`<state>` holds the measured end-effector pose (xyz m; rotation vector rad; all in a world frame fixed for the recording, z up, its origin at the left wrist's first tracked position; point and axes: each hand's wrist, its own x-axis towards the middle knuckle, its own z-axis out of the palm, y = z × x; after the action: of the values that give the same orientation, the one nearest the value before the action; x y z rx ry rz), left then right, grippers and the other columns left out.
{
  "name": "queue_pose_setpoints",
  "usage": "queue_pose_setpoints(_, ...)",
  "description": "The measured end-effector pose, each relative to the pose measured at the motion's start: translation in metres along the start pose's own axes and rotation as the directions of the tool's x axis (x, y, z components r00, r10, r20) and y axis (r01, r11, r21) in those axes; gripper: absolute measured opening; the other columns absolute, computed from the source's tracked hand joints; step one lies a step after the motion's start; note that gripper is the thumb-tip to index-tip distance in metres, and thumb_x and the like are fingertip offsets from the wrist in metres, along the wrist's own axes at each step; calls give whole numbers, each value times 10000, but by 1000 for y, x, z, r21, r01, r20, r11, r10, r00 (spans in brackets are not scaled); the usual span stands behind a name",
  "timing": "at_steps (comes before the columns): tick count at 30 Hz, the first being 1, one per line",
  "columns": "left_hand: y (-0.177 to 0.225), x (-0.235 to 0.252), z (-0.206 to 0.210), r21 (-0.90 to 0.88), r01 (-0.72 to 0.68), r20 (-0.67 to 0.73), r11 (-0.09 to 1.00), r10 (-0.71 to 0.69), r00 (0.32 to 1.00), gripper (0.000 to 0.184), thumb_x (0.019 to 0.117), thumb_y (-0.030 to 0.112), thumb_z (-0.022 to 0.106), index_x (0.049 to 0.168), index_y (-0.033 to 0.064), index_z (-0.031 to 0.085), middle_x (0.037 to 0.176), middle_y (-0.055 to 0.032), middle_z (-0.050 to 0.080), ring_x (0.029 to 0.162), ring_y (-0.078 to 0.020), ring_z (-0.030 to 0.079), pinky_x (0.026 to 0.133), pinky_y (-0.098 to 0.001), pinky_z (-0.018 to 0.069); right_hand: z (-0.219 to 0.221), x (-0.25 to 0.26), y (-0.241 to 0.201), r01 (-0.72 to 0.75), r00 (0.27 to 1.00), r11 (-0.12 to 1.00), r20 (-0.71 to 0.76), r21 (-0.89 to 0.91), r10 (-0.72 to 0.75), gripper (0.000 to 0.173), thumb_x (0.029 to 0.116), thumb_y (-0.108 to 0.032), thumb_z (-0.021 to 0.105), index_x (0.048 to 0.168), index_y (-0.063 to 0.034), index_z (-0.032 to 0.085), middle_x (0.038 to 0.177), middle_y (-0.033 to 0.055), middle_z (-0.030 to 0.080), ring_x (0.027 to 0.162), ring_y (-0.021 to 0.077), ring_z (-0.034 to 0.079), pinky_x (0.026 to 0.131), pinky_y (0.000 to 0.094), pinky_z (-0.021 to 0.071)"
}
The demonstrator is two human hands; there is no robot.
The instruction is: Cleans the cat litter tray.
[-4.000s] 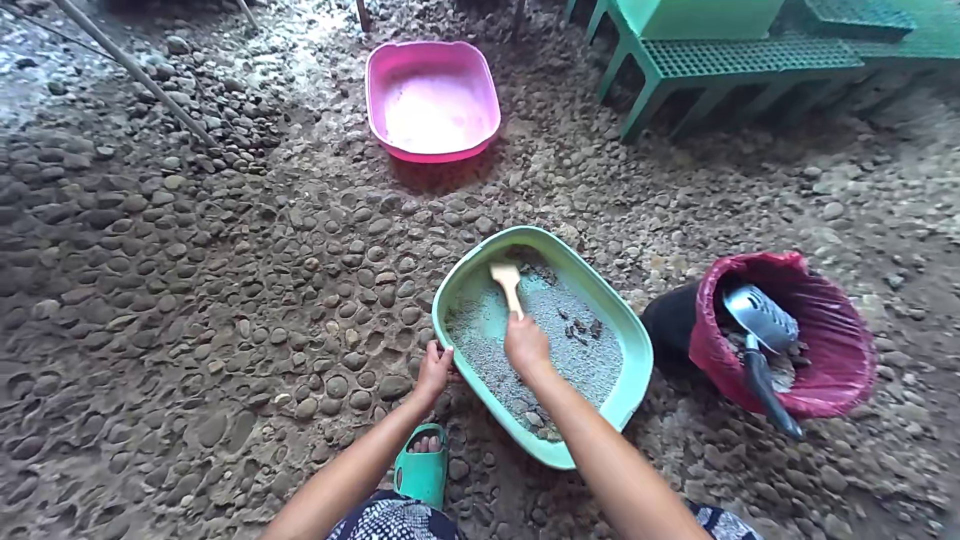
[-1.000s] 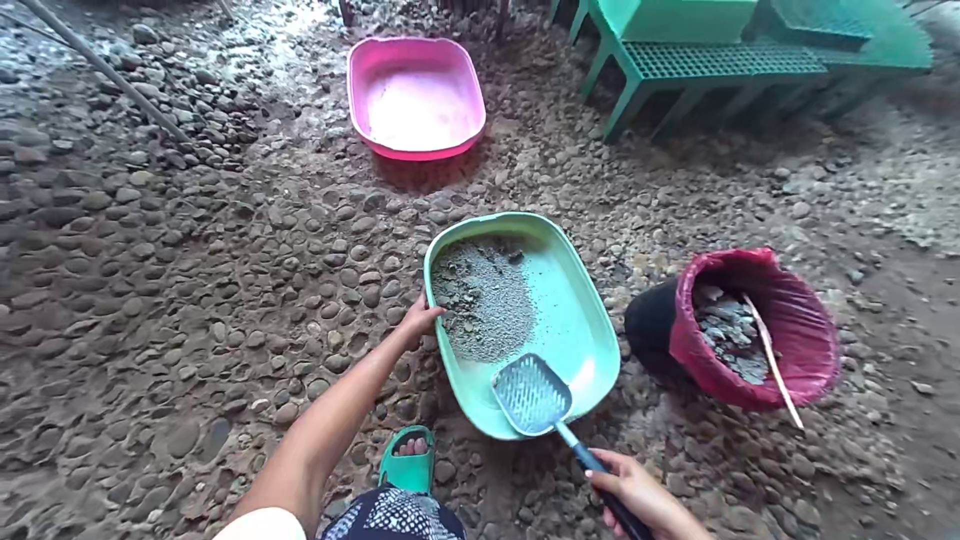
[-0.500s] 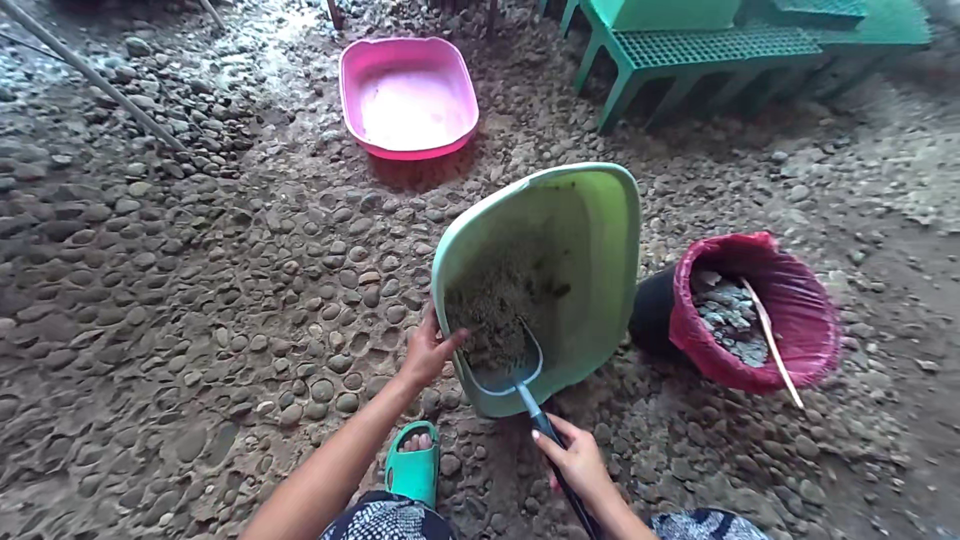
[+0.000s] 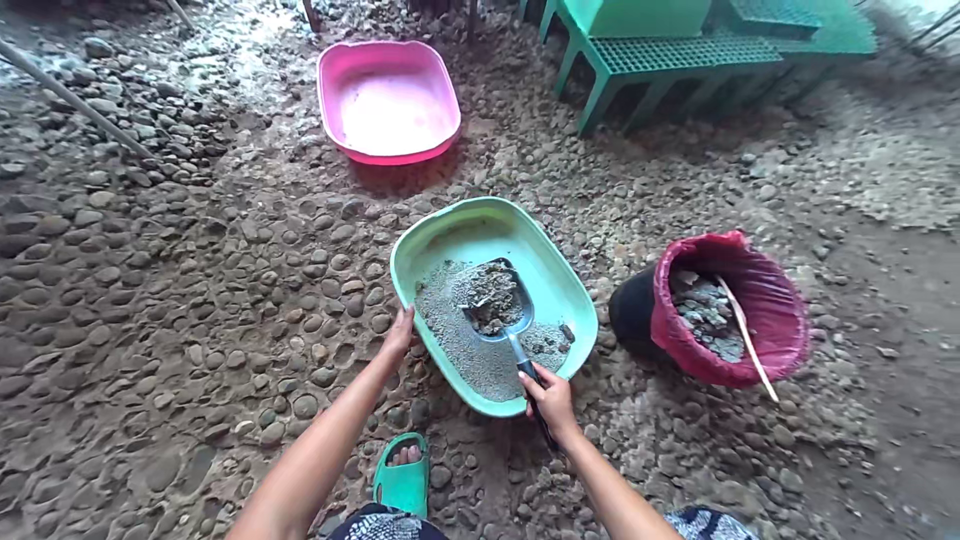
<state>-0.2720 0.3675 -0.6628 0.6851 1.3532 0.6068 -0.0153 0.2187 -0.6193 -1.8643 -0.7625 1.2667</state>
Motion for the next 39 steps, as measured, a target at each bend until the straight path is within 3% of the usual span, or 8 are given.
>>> queue_pose_setpoints(3, -31, -17, 17, -40, -26, 16, 999, 27, 999, 678, 1122, 343, 360, 1653, 135, -7, 1654, -240, 239, 1439, -380, 421, 1106, -564, 435, -6, -6, -7, 0, 1000, 999, 10, 42, 0, 330, 996, -83, 646, 1287, 70, 619, 654, 56, 624, 424, 97, 541, 401, 265, 500)
queue_pose_setpoints(6, -70, -48, 42, -90, 120, 96, 989, -111, 989, 850, 1055, 224, 575, 1640, 159, -39, 1573, -273, 356, 1283, -409, 566, 968, -575, 541, -7, -4, -6, 2, 999, 997, -48, 71, 1, 330, 993, -81, 662, 1283, 72, 631, 649, 66, 627, 413, 98, 525, 390, 263, 483)
queue_pose_setpoints(10, -105, -66, 62, -90, 183, 208, 979, -161, 965, 1043, 981, 153, 690, 1614, 145, -139, 1519, -304, 392, 1093, -379, 669, 815, -503, 605, -8, -5, -5, -49, 998, 999, -27, 24, 49, 361, 999, -112, 668, 1318, 50, 620, 674, 67, 624, 434, 110, 528, 411, 276, 486)
queue_pose_setpoints(15, -107, -61, 71, -98, 199, 176, 975, -180, 968, 982, 952, 118, 729, 1603, 71, -3, 1422, -293, 502, 1131, -360, 660, 902, -494, 586, -13, -7, -2, -71, 994, 996, -79, 59, 75, 339, 1005, -105, 663, 1302, 53, 618, 631, 66, 600, 403, 108, 515, 383, 272, 479)
queue_pose_setpoints(22, -109, -58, 76, -144, 210, 143, 967, -190, 971, 970, 911, 45, 749, 1594, 62, 60, 1340, -284, 555, 1057, -326, 676, 860, -448, 589, -25, -12, 0, -89, 994, 996, -62, 27, 91, 353, 1004, -121, 671, 1314, 40, 622, 635, 61, 601, 417, 115, 524, 396, 277, 482)
queue_pose_setpoints(28, -109, -60, 79, -158, 166, 109, 973, -150, 983, 935, 875, -43, 711, 1583, 34, 106, 1362, -270, 540, 1096, -306, 656, 884, -432, 577, -23, -18, 4, -123, 988, 990, -80, 66, 128, 318, 1013, -131, 662, 1281, 38, 628, 624, 60, 596, 409, 116, 523, 393, 276, 486)
queue_pose_setpoints(33, -94, -64, 78, -76, 49, 75, 996, -43, 996, 908, 843, -37, 687, 1577, -9, 153, 1418, -254, 526, 1225, -281, 601, 1004, -427, 523, -29, -24, 2, -154, 984, 987, -89, 44, 157, 360, 1017, -128, 659, 1332, 39, 611, 643, 63, 598, 414, 118, 520, 391, 273, 478)
queue_pose_setpoints(39, -45, -63, 78, -17, -64, 77, 998, 65, 995, 929, 836, 27, 674, 1598, 11, 143, 1266, -274, 605, 1010, -311, 686, 853, -473, 584, -60, -36, -49, -259, 966, 966, 20, 16, 258, 318, 1035, -152, 631, 1309, 9, 619, 668, 59, 606, 435, 118, 533, 414, 276, 495)
